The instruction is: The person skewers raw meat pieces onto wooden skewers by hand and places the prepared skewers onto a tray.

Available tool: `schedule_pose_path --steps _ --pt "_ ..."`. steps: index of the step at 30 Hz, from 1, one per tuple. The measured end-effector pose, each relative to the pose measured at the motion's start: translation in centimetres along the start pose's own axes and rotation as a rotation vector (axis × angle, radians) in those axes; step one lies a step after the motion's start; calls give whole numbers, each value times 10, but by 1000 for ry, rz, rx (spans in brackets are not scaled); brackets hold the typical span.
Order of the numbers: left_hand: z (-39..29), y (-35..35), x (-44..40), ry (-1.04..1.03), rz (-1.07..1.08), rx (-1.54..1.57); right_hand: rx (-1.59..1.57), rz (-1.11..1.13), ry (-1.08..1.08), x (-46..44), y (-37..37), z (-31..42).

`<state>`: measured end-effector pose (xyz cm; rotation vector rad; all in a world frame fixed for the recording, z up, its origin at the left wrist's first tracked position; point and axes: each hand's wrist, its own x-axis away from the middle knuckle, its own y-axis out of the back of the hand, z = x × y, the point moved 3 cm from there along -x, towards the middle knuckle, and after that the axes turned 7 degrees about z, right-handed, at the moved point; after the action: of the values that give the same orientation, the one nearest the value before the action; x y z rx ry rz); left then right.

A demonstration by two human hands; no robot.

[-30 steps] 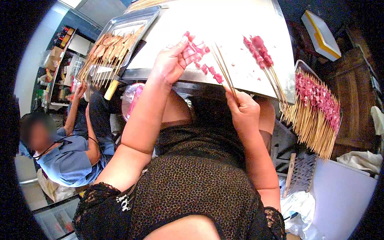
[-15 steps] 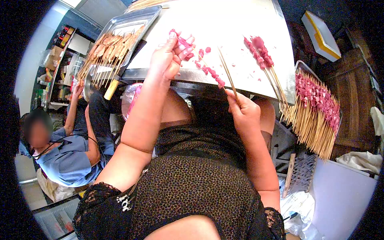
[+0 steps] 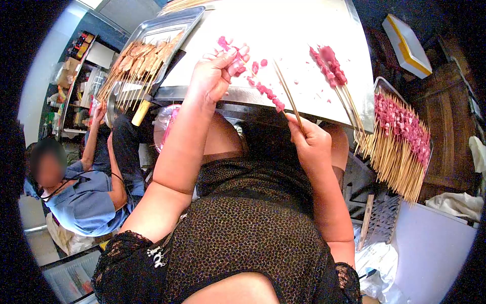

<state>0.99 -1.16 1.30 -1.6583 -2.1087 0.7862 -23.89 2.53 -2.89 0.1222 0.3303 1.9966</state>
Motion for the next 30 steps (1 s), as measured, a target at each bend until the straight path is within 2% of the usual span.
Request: schedule_pose_path --steps 5,10,13,19,23,27,30 --pt "-1 -3 1 28 -5 -76 -38 -3 -28 0 2 0" --pt "0 -10 5 62 -8 -118 96 11 -38 0 5 10" --pt "2 -14 6 87 18 -109 37 16 -61 0 3 5" --pt "8 -17 9 145 8 74 -73 -8 -17 -4 -6 -9" --pt "13 -17 9 134 48 194 -39 -13 19 -3 -8 -8" --pt "17 -24 11 165 148 186 -279 63 -51 -5 -12 -9" --pt "14 -26 12 135 112 153 -368 74 -55 -7 -13 -9"
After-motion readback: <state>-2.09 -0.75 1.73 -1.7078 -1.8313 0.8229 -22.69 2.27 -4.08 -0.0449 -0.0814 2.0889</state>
